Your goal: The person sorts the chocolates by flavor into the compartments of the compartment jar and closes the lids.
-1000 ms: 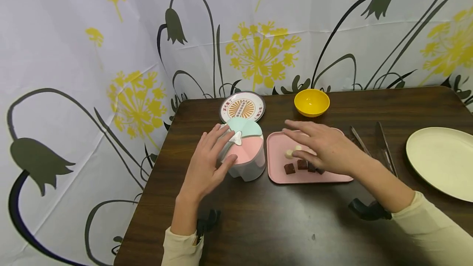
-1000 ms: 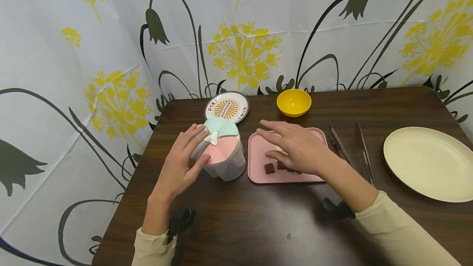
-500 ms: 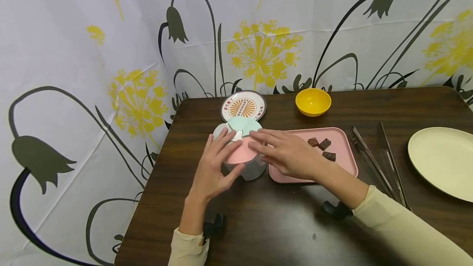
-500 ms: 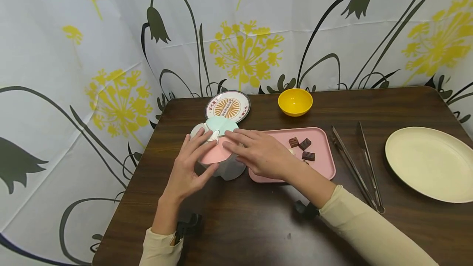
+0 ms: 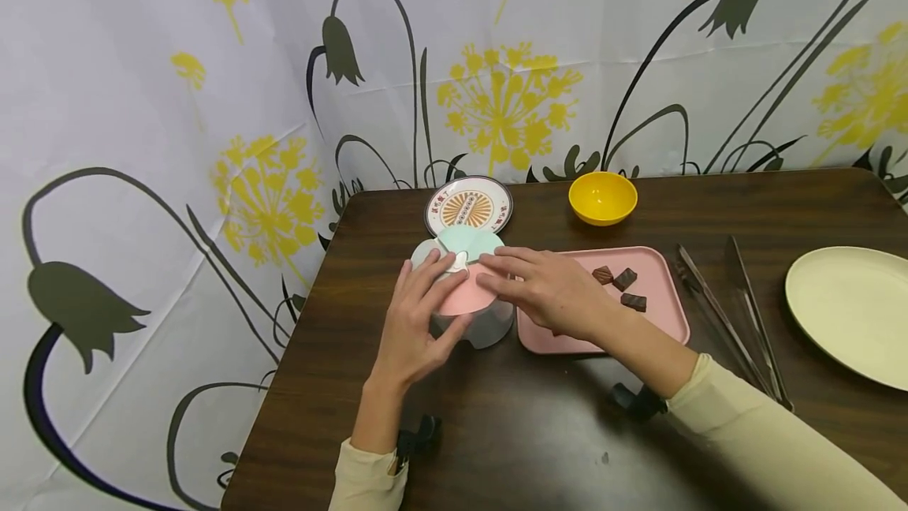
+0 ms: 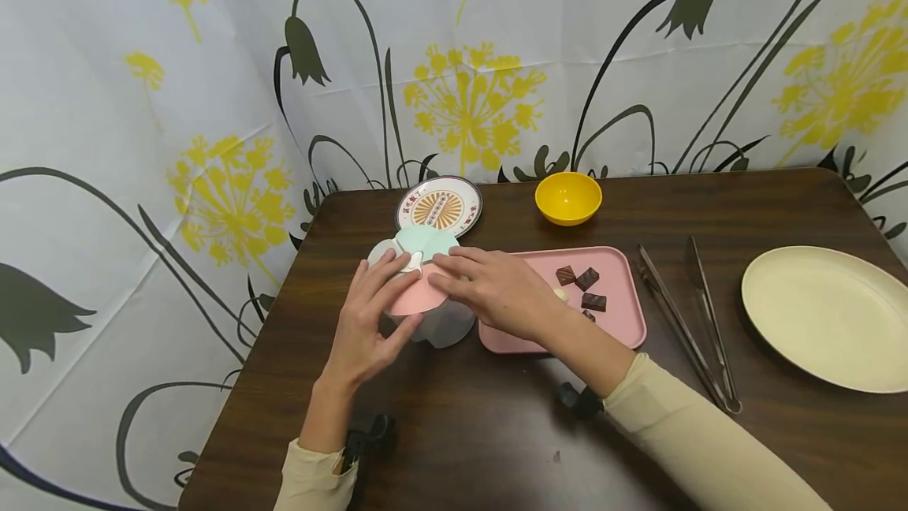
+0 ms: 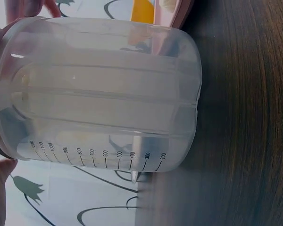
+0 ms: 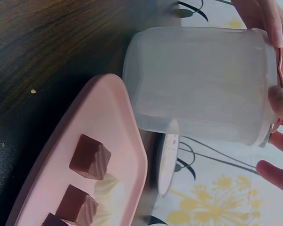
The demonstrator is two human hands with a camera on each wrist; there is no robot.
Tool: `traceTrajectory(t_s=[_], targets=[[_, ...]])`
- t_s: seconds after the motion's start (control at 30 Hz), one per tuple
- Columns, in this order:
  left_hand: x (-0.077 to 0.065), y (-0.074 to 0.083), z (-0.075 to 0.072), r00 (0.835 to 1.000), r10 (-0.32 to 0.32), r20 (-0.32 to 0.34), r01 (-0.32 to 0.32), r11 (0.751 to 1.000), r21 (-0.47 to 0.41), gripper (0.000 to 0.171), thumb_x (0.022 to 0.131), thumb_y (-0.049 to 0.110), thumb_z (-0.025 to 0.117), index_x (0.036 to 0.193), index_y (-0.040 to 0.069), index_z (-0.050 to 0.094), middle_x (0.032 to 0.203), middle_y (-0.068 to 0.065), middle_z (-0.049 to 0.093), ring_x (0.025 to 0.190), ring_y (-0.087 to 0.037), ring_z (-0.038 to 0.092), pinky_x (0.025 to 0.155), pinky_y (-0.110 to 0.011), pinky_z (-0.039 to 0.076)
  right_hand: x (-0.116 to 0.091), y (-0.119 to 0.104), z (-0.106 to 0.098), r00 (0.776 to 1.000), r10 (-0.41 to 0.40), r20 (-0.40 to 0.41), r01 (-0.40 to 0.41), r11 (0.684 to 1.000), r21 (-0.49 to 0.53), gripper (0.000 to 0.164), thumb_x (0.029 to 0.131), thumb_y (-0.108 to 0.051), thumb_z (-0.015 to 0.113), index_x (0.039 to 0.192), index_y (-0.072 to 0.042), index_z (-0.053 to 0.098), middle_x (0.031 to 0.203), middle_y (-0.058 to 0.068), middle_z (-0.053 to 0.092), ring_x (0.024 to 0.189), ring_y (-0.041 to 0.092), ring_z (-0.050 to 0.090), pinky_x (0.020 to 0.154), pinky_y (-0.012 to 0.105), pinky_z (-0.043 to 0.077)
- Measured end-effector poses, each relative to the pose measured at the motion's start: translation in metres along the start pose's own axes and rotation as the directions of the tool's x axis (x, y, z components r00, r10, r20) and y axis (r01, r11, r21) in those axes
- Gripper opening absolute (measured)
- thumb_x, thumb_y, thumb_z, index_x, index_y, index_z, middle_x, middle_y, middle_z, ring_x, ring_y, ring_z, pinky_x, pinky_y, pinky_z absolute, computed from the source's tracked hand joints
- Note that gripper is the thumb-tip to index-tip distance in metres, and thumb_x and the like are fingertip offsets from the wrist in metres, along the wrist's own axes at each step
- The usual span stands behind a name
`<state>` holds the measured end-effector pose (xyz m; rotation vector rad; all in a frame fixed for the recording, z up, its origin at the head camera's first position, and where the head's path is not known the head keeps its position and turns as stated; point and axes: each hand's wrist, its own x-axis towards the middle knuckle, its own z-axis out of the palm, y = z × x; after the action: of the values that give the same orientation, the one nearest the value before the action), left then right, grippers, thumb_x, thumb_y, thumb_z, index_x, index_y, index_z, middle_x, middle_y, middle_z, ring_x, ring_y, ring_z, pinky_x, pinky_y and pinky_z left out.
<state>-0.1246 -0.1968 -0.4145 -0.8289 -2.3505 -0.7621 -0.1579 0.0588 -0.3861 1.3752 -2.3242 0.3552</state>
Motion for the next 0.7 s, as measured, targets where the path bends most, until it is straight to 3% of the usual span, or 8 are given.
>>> traceTrajectory(t_s=[0.27,0.37,0.53,0.6,0.7], targets=[[0.004,0.002,0.002,1.0,0.017,-0.009,-0.016,0.997,0.072,0.054,0.092,0.056,0.051,0.127,0.017,0.065,0.14,-0.007,0.053,0.137,-0.029,0.039,0.11,-0.061,0.017,0.002,0.005,-0.009,0.997,-0.002,0.077,0.003,1.0,-0.012,0.067,0.079,-0.003,0.077,0.14,-0.023,0.057,0.147,0.0,0.049,0.133,0.019,0.047,0.089,0.037,0.052],[0.005,0.004,0.003,1.0,0.004,-0.011,-0.003,0.994,0.106,0.053,0.093,0.056,0.048,0.124,0.017,0.066,0.139,-0.007,0.054,0.136,-0.028,0.04,0.11,-0.058,0.017,0.002,0.006,-0.012,0.996,0.017,0.088,-0.019,1.0,0.024,0.072,0.076,0.002,0.077,0.141,-0.024,0.056,0.147,-0.003,0.049,0.133,0.016,0.047,0.078,0.034,0.055],[0.007,0.006,0.007,0.999,-0.018,-0.03,0.023,0.989,0.147,0.051,0.095,0.056,0.044,0.12,0.018,0.067,0.134,-0.007,0.056,0.132,-0.029,0.043,0.105,-0.056,0.022,0.004,0.009,-0.011,0.996,0.062,0.057,-0.067,0.992,0.103,0.059,0.086,-0.005,0.072,0.139,-0.026,0.057,0.143,-0.004,0.054,0.105,0.017,0.067,0.059,0.03,0.053],[0.008,0.008,0.008,0.999,-0.023,-0.045,0.03,0.987,0.159,0.051,0.095,0.056,0.043,0.119,0.018,0.067,0.132,-0.007,0.057,0.129,-0.029,0.045,0.103,-0.056,0.023,0.004,0.011,-0.011,0.997,0.064,0.037,-0.068,0.989,0.132,0.052,0.09,-0.008,0.068,0.138,-0.026,0.059,0.141,-0.003,0.055,0.096,0.019,0.07,0.06,0.03,0.053],[0.009,0.01,0.011,0.997,-0.039,-0.064,0.05,0.982,0.179,0.05,0.096,0.055,0.042,0.118,0.018,0.067,0.131,-0.007,0.057,0.127,-0.029,0.046,0.102,-0.056,0.024,0.005,0.013,-0.011,0.997,0.074,0.025,-0.077,0.981,0.176,0.049,0.092,-0.01,0.066,0.138,-0.024,0.059,0.141,-0.002,0.055,0.099,0.02,0.069,0.066,0.032,0.055]])
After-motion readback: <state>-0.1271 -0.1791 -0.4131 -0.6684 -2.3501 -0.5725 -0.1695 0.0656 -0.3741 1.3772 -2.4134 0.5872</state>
